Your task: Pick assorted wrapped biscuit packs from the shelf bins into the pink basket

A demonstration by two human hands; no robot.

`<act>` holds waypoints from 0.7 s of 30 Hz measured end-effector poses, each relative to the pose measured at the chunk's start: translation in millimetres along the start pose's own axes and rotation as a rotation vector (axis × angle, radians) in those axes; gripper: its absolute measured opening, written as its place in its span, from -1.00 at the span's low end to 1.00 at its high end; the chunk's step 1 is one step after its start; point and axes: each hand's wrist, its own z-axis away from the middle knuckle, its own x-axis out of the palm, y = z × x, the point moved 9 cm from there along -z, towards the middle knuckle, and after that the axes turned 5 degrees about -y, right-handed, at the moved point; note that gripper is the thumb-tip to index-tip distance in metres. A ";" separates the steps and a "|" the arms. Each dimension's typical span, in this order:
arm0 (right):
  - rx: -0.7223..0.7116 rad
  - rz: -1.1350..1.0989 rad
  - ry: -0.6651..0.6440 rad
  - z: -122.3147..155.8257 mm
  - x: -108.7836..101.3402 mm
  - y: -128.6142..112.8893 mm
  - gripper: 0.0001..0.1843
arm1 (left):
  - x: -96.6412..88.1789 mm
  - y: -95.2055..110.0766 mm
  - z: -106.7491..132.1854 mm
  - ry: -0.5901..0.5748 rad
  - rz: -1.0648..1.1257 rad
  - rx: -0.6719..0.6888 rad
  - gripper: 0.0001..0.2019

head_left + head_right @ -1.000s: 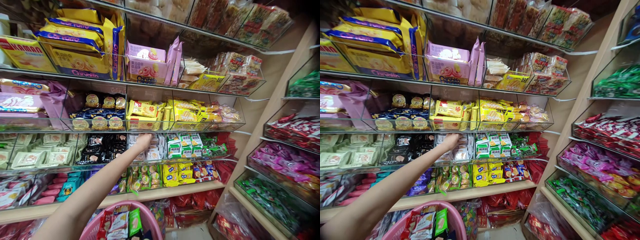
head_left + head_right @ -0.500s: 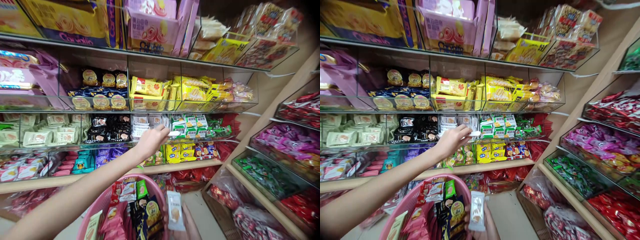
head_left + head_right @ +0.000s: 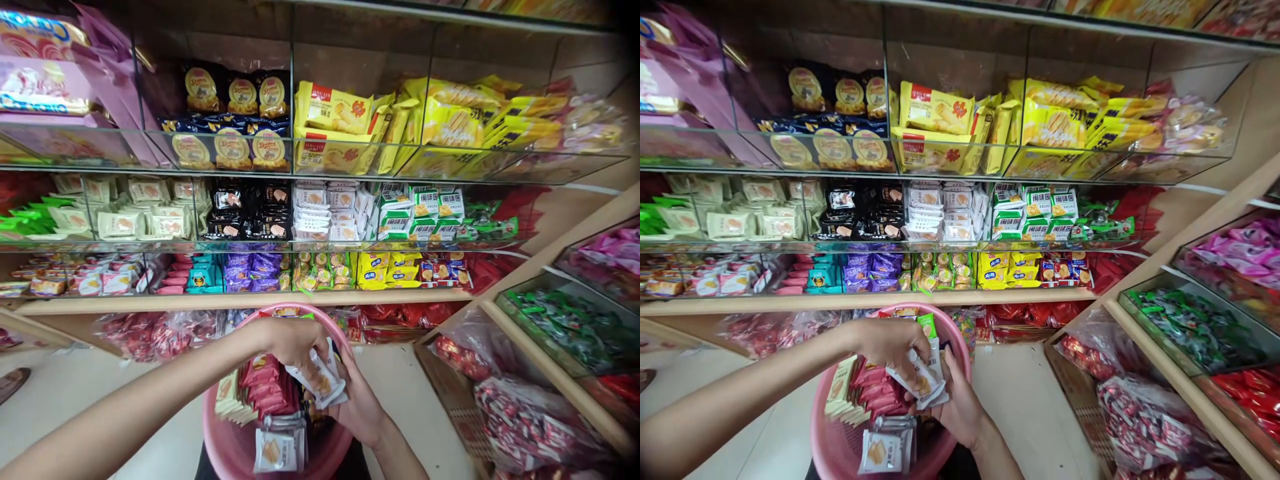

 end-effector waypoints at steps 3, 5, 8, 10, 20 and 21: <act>0.034 0.018 -0.022 2.9 4.0 11.2 -0.45 | -2.1 -8.1 0.5 0.070 -0.040 -0.098 -0.67; 0.032 0.019 -0.022 5.4 4.2 16.1 -0.48 | -4.2 -9.2 0.1 0.136 -0.006 -0.108 -0.56; -0.010 0.008 0.003 8.4 0.1 18.7 -0.52 | -3.4 -11.3 -0.6 0.200 0.036 -0.090 -0.49; -0.044 -0.008 0.039 9.5 -5.3 18.9 -0.54 | -3.7 -16.5 2.0 0.276 0.041 -0.085 -0.45; -0.236 0.018 0.275 10.5 -29.5 26.7 -0.48 | 75.8 -77.4 36.1 1.068 0.878 -0.083 -0.31; -0.236 0.012 0.288 10.5 -28.8 32.0 -0.45 | 91.0 -77.0 32.1 1.063 0.948 -0.054 -0.28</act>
